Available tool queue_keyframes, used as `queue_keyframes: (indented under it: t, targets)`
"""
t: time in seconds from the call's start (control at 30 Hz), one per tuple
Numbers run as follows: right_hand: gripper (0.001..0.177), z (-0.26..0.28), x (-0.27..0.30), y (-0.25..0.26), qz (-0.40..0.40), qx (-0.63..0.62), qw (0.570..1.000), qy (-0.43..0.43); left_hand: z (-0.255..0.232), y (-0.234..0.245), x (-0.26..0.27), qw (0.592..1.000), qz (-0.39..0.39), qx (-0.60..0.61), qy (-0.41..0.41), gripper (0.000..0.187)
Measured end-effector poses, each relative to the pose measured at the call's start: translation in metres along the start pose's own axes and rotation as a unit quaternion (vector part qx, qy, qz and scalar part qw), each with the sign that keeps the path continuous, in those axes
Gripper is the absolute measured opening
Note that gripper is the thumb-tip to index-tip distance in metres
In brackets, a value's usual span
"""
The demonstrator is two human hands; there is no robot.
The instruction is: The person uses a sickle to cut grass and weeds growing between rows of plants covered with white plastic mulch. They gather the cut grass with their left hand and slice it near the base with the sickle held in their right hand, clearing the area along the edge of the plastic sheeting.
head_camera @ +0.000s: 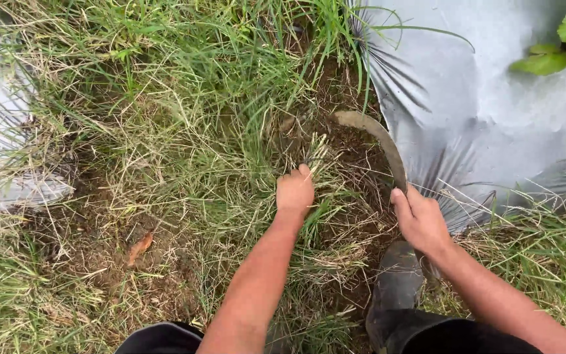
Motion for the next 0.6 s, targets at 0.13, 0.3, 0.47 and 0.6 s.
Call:
queue_keyframes:
  t: [0.13,0.3,0.47,0.6]
  targets:
    - [0.042,-0.013,-0.013,-0.018,0.007,-0.063,0.998,-0.004,0.008,-0.017,0.011,0.995,-0.001,0.069,0.066,0.031]
    - [0.043,-0.024,-0.019,-0.026,0.067,0.014,0.998,-0.008,0.002,0.007,0.025,0.991,-0.095,0.047,0.076,0.017]
    - [0.045,-0.018,-0.025,-0.014,-0.019,-0.045,0.998,0.049,-0.010,0.000,0.034,0.965,-0.249,-0.032,0.074,0.008]
    - [0.036,-0.008,-0.029,-0.019,0.074,0.070,0.994,0.040,-0.021,0.020,0.043,0.942,-0.318,-0.097,0.053,0.009]
Point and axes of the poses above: each hand's wrist, its own x-axis away from the middle knuckle, its own y-axis out of the back of the hand, z = x × y, the point moved 9 cm from there along -x, towards the middle knuckle, and after that the axes turned 1 degree about -y, right-handed, at the moved point
